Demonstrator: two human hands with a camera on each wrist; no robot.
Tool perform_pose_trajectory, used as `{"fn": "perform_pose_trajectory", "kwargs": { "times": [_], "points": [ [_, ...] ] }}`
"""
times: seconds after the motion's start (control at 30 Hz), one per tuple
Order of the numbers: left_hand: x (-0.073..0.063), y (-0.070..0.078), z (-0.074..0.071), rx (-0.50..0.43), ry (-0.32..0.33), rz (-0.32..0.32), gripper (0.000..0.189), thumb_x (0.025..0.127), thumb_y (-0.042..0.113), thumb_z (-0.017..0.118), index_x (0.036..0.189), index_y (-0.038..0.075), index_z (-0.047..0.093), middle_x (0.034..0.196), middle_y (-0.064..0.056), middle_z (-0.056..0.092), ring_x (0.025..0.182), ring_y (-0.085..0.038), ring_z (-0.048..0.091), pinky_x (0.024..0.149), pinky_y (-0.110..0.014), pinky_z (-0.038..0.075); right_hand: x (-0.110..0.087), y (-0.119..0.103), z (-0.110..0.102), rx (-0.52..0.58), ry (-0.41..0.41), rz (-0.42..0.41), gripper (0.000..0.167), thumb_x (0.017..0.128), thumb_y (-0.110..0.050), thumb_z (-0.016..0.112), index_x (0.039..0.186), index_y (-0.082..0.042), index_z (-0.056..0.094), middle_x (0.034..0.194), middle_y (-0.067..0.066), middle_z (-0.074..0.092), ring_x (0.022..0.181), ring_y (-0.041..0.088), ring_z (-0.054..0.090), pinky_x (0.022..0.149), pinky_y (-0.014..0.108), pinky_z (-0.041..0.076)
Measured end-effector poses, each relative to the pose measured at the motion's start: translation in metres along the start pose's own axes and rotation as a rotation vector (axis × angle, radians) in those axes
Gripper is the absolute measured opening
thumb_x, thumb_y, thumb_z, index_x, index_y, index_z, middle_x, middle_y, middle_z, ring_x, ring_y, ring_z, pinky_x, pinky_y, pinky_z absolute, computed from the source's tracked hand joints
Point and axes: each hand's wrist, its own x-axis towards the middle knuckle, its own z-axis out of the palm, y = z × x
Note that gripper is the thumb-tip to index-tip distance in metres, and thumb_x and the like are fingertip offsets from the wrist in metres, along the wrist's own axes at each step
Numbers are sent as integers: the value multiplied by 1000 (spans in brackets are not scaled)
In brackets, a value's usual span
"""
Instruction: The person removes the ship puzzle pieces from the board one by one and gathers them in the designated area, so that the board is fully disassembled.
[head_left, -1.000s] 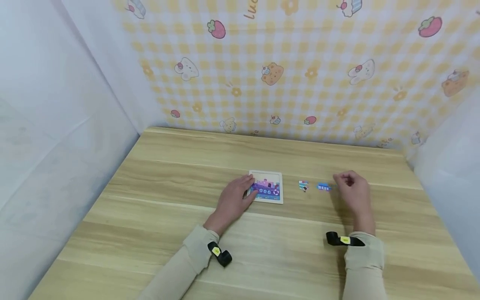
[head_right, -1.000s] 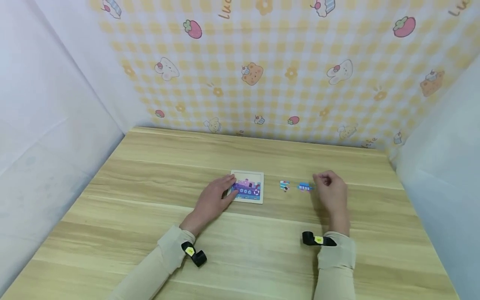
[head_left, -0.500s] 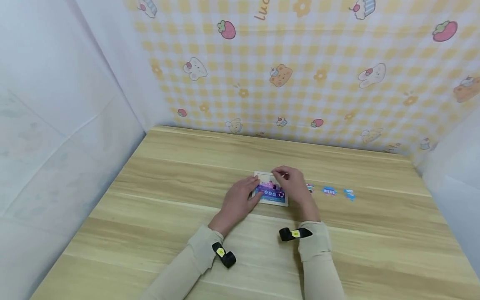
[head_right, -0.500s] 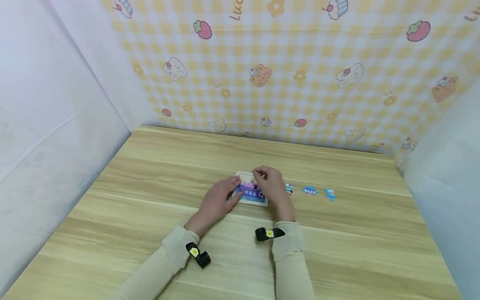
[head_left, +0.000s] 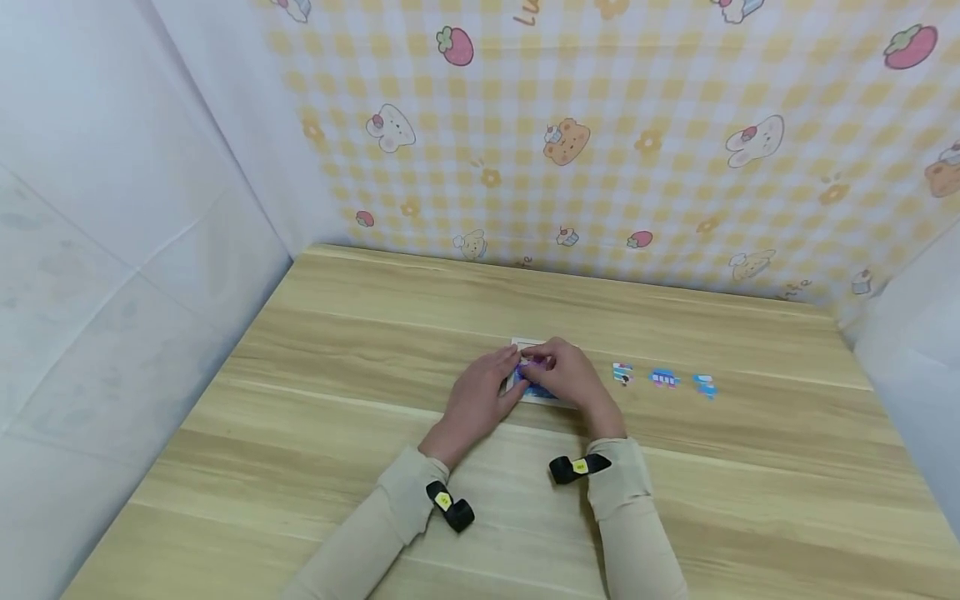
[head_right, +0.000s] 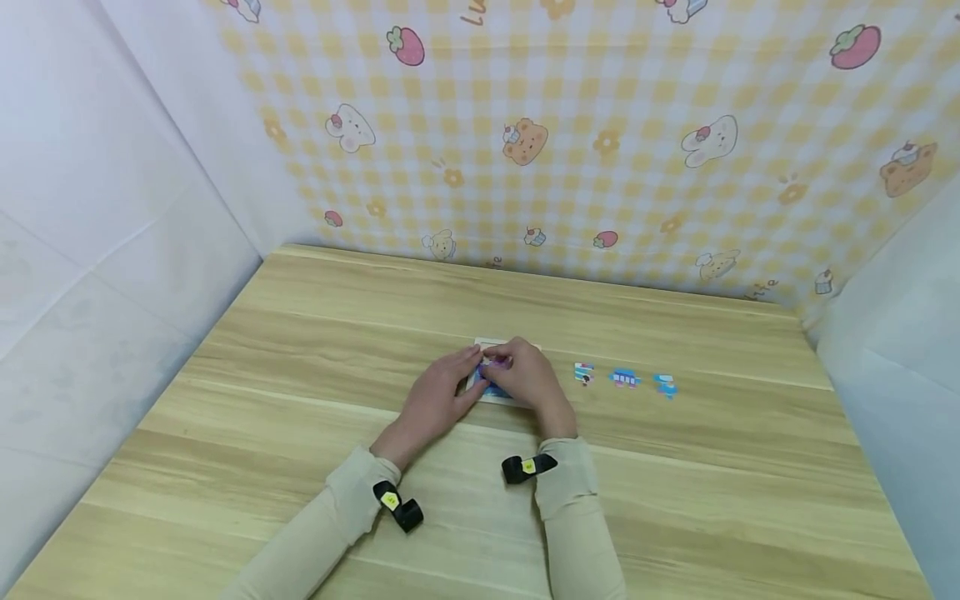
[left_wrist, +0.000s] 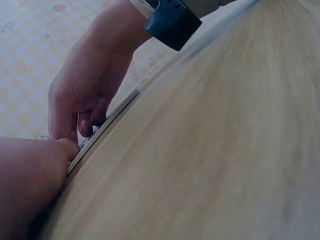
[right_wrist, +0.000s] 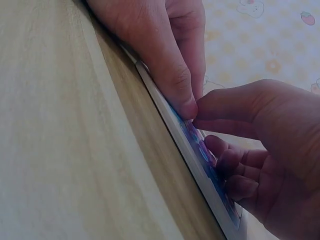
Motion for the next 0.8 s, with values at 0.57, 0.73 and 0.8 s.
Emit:
{"fn": "perform_pose_trajectory", "kwargs": {
  "times": [0.57,0.73,0.8],
  "points": [
    [0,-5,-4,15,-66,-6,69,102,47,59,154,3,47,162,-8,41,152,-23,35,129,-39,19,1,-4,5,-44,-3,94,36,89,-25,82,122,-9,78,99,7,64,87,22,60,75,36,52],
    [0,-3,-6,11,-73,-14,69,102,47,59,154,4,46,162,-8,41,153,-23,34,129,-39,18,1,-5,6,-41,-9,104,31,91,-23,81,119,-11,79,101,7,63,88,23,58,77,36,50],
    [0,-2,-6,11,-76,-22,69,102,47,59,155,5,46,162,-8,41,153,-23,34,129,-39,18,1,-5,5,-41,-10,105,29,91,-22,80,118,-11,79,100,8,62,88,23,57,76,36,48]
  ]
}}
